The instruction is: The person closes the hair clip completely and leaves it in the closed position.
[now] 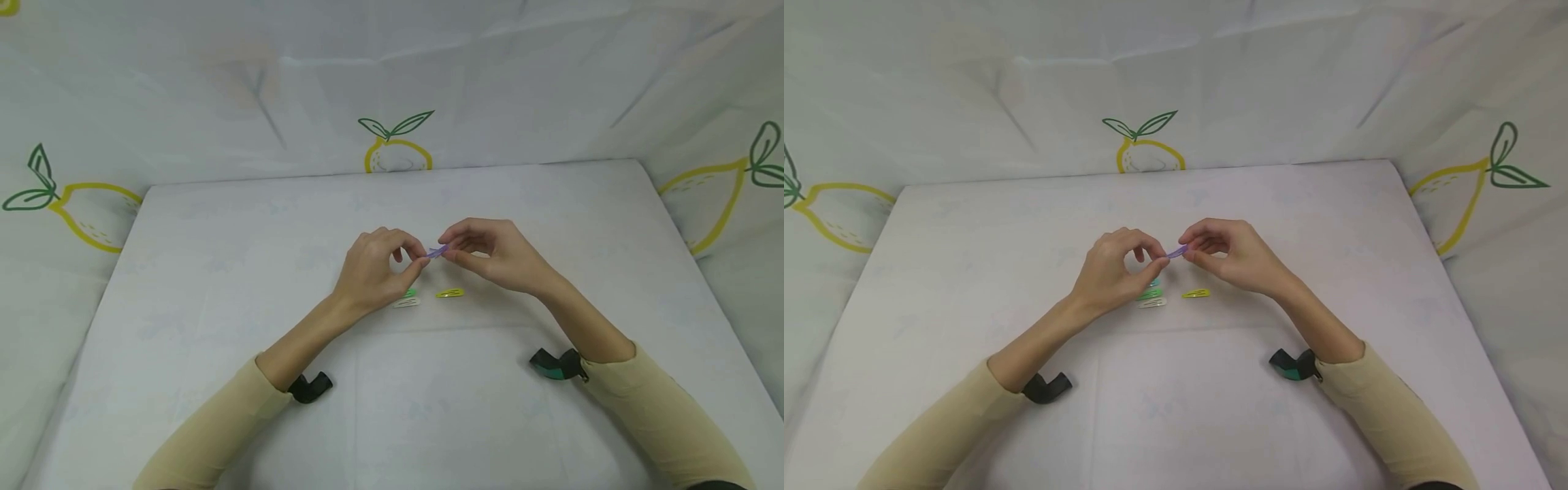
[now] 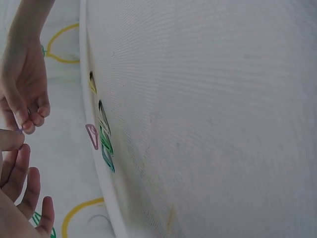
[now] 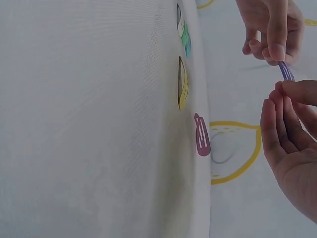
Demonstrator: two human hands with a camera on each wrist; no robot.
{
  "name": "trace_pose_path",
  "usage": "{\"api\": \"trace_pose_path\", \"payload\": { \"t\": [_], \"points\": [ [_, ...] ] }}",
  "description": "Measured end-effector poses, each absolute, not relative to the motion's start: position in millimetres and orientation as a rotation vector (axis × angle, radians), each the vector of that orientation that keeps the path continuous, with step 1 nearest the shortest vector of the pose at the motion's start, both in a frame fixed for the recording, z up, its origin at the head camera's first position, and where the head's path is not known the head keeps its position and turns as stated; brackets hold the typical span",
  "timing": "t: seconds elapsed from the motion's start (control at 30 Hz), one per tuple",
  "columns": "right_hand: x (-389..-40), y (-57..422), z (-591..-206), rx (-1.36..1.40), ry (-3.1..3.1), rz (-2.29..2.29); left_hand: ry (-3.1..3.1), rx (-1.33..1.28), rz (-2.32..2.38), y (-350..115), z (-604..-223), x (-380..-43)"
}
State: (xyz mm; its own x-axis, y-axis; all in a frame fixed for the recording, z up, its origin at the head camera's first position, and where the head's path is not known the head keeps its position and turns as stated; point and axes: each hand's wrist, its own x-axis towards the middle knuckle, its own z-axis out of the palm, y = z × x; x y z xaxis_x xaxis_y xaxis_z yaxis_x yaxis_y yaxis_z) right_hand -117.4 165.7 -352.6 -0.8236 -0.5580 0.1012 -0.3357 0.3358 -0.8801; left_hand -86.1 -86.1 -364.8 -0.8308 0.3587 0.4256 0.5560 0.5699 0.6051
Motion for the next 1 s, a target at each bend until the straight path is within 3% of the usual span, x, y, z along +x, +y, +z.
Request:
{"api": "trace_pose_path", "payload": {
  "t": [0.73, 1.0],
  "points": [
    [-116.1, 166.0, -358.5, -1.018, 2.481, -1.514, -2.615, -0.646, -1.669, -84.6, -365.6, -88.9],
    [-116.6, 166.3, -359.4, -1.016, 2.501, -1.515, -2.628, -0.619, -1.671, -86.3, -365.6, -88.8]
  ]
}}
